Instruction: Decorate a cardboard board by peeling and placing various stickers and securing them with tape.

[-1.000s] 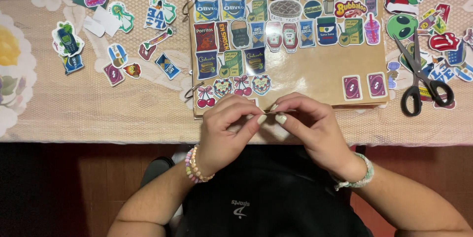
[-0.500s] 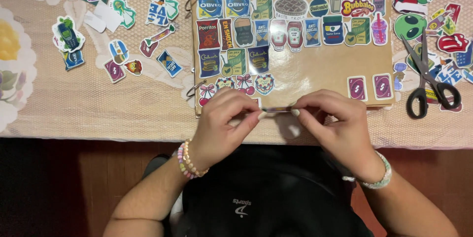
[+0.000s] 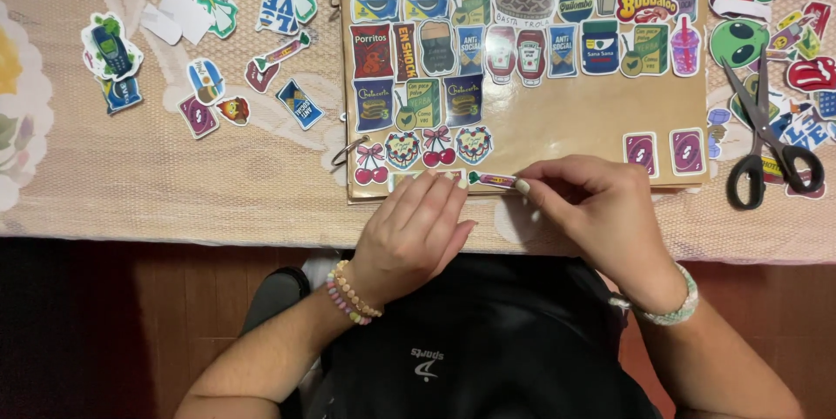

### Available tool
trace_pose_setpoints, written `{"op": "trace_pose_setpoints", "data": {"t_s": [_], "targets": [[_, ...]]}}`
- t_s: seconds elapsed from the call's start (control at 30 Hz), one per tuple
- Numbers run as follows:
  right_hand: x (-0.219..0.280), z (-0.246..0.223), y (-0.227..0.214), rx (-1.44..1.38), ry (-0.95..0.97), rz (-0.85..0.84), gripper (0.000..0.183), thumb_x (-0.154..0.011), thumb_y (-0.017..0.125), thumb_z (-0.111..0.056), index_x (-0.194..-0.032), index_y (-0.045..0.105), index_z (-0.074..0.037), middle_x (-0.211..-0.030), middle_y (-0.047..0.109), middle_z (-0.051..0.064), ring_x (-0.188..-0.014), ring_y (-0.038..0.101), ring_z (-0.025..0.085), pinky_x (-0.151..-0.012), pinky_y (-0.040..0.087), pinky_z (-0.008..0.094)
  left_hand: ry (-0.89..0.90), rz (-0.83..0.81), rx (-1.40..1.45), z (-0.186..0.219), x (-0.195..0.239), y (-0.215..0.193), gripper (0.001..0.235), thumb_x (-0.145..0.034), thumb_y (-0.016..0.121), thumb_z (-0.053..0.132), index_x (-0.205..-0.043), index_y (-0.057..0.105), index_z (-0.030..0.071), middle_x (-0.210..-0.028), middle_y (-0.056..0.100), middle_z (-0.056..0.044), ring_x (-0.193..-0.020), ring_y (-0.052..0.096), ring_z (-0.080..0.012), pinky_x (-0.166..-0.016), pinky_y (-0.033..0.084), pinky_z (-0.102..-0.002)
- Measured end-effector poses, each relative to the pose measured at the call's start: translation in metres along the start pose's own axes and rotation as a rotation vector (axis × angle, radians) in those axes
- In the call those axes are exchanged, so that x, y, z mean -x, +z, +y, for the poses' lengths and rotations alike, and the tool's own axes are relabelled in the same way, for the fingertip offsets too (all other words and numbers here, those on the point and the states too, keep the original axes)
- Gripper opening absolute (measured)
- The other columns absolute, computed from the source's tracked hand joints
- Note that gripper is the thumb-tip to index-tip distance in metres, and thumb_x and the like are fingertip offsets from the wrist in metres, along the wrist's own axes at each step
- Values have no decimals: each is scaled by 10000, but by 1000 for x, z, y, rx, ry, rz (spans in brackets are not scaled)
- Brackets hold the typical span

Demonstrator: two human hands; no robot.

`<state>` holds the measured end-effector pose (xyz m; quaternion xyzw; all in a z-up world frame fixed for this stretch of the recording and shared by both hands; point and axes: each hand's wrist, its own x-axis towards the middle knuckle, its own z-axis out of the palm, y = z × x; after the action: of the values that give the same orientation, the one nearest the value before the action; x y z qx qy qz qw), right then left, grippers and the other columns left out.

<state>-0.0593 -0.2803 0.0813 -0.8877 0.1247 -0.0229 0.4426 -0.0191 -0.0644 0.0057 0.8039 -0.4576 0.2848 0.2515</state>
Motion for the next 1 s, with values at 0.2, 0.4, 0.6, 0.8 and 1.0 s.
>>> {"op": "trace_pose_setpoints", "data": {"t_s": [0.2,0.4,0.6,0.8,1.0], "targets": [[-10,-3,-3,81,-52,-73,112,-801,779,-53,-910,802,-65,-791,767,152,-777,748,330,-662,564,387,9,-21,-58,1,2,4,421,-1003,574,346,-1203,683,-8,-1137,669,-189,-1069,673,-348,-956,552,-445],[-10,5,0,129,-25,-90,119,-784,798,-108,-901,811,-122,-793,774,107,-817,750,322,-688,568,374,21,-49,-95,1,1,4,426,-1014,544,384,-1214,686,36,-1142,655,-176,-1080,662,-342,-968,544,-442],[-9,7,2,135,-18,-70,118,-781,803,-123,-898,812,-136,-797,774,102,-827,750,313,-697,569,367,32,-66,-92,0,-1,1,400,-1009,553,382,-1219,686,68,-1141,645,-172,-1077,657,-338,-972,539,-439],[-3,6,-8,-17,-46,4,234,-770,803,-21,-993,793,-90,-773,767,109,-758,754,243,-707,588,336,-117,34,173,-2,-7,-6,428,-942,677,342,-1222,671,17,-1109,663,-176,-1013,674,-363,-902,561,-465],[-41,-4,-57,121,-384,158,105,-962,828,45,-1043,763,32,-1000,753,145,-866,688,170,-829,541,268,-87,42,210,-19,-32,-37,261,-989,639,202,-1105,648,-32,-1086,683,-178,-958,668,-339,-879,553,-445]]}}
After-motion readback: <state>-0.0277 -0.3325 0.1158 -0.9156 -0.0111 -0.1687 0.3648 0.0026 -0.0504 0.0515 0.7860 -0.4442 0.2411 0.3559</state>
